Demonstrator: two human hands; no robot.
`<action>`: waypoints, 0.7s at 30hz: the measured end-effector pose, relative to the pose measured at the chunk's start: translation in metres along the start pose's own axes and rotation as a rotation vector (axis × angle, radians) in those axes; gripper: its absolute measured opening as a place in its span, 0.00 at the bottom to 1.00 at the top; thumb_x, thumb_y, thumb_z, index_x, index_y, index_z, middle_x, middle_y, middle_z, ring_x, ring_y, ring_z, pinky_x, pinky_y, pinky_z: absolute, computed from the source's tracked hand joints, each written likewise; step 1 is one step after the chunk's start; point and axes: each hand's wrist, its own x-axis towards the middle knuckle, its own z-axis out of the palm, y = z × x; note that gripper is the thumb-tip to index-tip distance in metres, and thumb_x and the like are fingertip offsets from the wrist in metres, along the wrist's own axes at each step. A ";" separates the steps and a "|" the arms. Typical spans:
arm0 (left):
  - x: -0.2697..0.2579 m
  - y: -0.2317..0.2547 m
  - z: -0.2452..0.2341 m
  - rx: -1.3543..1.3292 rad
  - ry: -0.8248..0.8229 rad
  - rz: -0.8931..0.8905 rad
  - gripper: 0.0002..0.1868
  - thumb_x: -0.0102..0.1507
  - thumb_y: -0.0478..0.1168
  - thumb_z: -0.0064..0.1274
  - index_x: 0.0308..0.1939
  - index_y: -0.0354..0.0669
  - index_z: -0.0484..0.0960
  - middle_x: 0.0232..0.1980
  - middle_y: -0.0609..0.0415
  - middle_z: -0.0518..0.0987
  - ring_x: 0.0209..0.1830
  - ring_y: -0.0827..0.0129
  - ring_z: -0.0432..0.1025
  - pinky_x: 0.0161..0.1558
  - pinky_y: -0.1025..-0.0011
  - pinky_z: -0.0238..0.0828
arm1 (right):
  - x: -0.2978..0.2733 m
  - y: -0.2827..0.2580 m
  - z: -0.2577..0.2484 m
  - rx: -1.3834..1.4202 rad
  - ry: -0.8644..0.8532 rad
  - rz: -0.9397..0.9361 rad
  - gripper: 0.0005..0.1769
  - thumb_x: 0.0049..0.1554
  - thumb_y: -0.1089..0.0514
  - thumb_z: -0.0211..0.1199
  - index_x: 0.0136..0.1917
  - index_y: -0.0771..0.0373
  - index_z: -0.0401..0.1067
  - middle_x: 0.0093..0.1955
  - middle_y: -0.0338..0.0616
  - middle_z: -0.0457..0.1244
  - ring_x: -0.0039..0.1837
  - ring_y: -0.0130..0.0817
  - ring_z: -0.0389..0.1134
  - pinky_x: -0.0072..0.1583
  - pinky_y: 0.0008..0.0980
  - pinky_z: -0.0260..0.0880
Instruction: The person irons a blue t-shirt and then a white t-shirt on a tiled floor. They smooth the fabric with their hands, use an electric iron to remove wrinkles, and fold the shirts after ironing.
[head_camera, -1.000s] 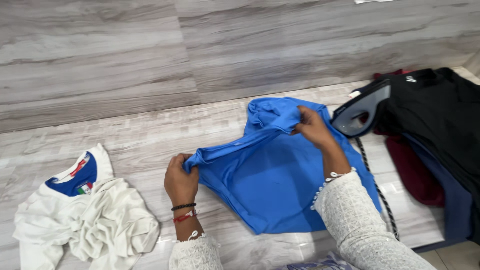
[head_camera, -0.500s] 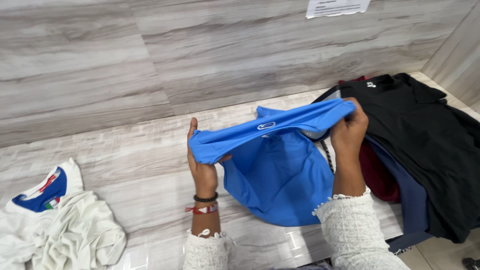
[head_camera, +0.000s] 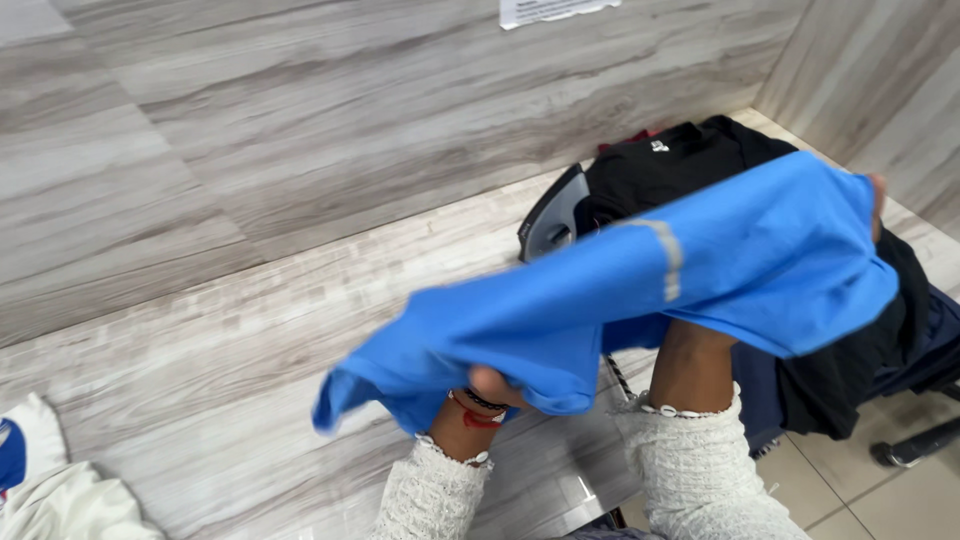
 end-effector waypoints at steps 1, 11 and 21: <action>-0.002 -0.006 -0.001 -0.015 -0.055 -0.046 0.37 0.72 0.62 0.45 0.75 0.40 0.61 0.76 0.47 0.62 0.76 0.59 0.61 0.74 0.59 0.61 | 0.003 -0.001 -0.007 -0.014 0.003 0.002 0.13 0.68 0.57 0.56 0.60 0.66 0.58 0.50 0.47 0.62 0.52 0.35 0.62 0.54 0.31 0.62; -0.001 -0.073 0.063 0.430 -0.355 0.029 0.35 0.69 0.59 0.52 0.71 0.40 0.67 0.69 0.47 0.70 0.69 0.59 0.68 0.67 0.58 0.68 | 0.031 0.004 -0.062 -0.191 0.030 0.015 0.23 0.68 0.53 0.55 0.66 0.66 0.49 0.56 0.53 0.62 0.57 0.43 0.62 0.59 0.35 0.61; 0.075 -0.033 0.155 1.175 -0.370 1.521 0.27 0.77 0.45 0.58 0.78 0.54 0.67 0.72 0.51 0.71 0.71 0.54 0.69 0.73 0.54 0.69 | 0.118 0.007 -0.112 -0.358 0.116 -0.058 0.32 0.68 0.49 0.53 0.72 0.66 0.40 0.61 0.60 0.61 0.62 0.50 0.62 0.64 0.40 0.61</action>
